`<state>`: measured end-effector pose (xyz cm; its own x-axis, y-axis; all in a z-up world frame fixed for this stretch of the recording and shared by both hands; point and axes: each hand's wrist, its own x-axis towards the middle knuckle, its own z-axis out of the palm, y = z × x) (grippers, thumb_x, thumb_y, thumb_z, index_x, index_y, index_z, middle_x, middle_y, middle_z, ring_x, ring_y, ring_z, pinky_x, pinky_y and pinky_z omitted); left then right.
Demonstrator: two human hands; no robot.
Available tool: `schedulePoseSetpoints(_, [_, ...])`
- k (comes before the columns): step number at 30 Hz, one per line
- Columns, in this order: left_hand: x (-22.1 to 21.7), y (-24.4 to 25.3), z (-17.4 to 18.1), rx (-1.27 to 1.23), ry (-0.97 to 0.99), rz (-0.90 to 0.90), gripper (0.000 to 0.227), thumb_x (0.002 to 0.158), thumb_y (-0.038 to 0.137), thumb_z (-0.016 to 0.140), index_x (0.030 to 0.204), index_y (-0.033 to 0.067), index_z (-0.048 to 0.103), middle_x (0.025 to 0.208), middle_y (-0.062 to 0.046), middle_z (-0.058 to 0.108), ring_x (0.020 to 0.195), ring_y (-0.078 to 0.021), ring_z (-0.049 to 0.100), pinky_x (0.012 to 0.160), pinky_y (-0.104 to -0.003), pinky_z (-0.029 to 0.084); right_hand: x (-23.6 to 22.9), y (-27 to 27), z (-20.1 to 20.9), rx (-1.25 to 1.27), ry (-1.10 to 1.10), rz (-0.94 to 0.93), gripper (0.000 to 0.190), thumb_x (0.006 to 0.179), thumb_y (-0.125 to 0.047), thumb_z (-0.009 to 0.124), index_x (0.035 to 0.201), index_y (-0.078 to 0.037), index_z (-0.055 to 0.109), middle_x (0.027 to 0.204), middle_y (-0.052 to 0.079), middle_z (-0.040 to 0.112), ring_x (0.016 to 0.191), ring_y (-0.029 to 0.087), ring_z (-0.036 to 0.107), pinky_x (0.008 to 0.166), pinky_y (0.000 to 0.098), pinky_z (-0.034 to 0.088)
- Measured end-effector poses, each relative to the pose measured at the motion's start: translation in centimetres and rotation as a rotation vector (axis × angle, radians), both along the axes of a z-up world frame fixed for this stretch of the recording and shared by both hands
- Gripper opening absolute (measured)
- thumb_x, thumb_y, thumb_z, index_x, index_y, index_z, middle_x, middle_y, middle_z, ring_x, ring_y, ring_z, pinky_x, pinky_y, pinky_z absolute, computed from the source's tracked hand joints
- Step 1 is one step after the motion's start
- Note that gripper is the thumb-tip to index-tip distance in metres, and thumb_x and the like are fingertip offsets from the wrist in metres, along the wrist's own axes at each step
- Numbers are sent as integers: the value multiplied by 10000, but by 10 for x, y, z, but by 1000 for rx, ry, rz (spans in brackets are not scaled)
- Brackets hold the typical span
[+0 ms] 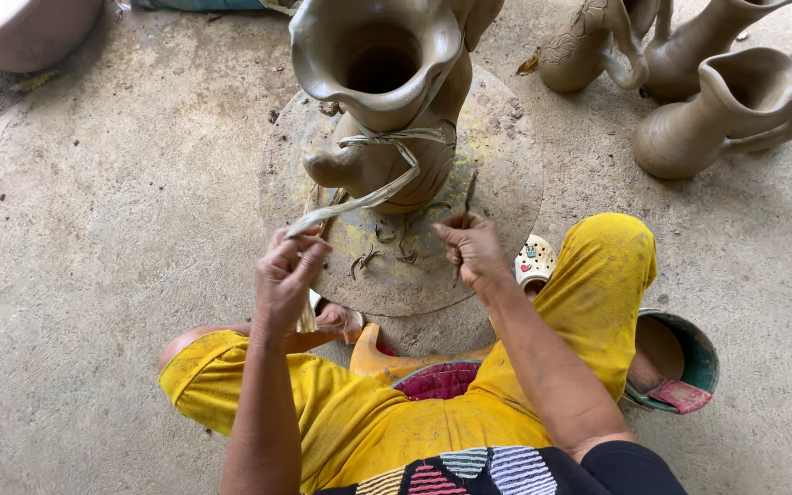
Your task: The person uses a small tool and clay to detail the surface of a large pottery pitcher, adding decorative patterns and blending clay pieces into the body.
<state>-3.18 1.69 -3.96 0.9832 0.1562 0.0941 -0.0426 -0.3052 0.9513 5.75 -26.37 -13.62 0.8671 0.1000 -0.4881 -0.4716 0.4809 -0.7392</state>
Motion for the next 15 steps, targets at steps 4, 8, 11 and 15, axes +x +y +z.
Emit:
schedulePoseSetpoints(4, [-13, -12, -3, 34, -56, -126, 117, 972, 156, 701, 915, 78, 766, 1199, -77, 704, 1076, -125, 607, 876, -295, 588, -6, 15, -22, 23, -17, -19, 148, 880, 9, 775, 844, -45, 641, 649, 49, 638, 384, 59, 428, 320, 222, 311])
schedulePoseSetpoints(8, [-21, -21, 3, 75, 228, -276, 119, 914, 224, 708, 906, 137, 787, 1378, -55, 642, 1073, -191, 635, 861, -343, 605, -14, 10, -20, 23, -10, 76, 128, 877, -26, 619, 918, -57, 737, 680, 78, 720, 357, 51, 410, 307, 213, 303])
schedulePoseSetpoints(11, [-30, -35, 3, 237, 447, -504, 179, 897, 304, 718, 949, 161, 811, 1596, -75, 424, 1337, -300, 407, 1046, -505, 387, -23, 3, -33, -114, -42, 100, 49, 915, 16, 682, 931, -22, 709, 681, 84, 699, 394, 61, 458, 329, 237, 340])
schedulePoseSetpoints(15, [-39, -68, -18, 604, 595, -788, 371, 867, 495, 682, 1188, 338, 782, 1720, -132, 75, 1577, -374, -27, 1249, -601, 18, -33, -2, -62, -192, 28, -35, 76, 908, 30, 691, 946, -24, 652, 677, 47, 622, 406, 72, 456, 324, 248, 317])
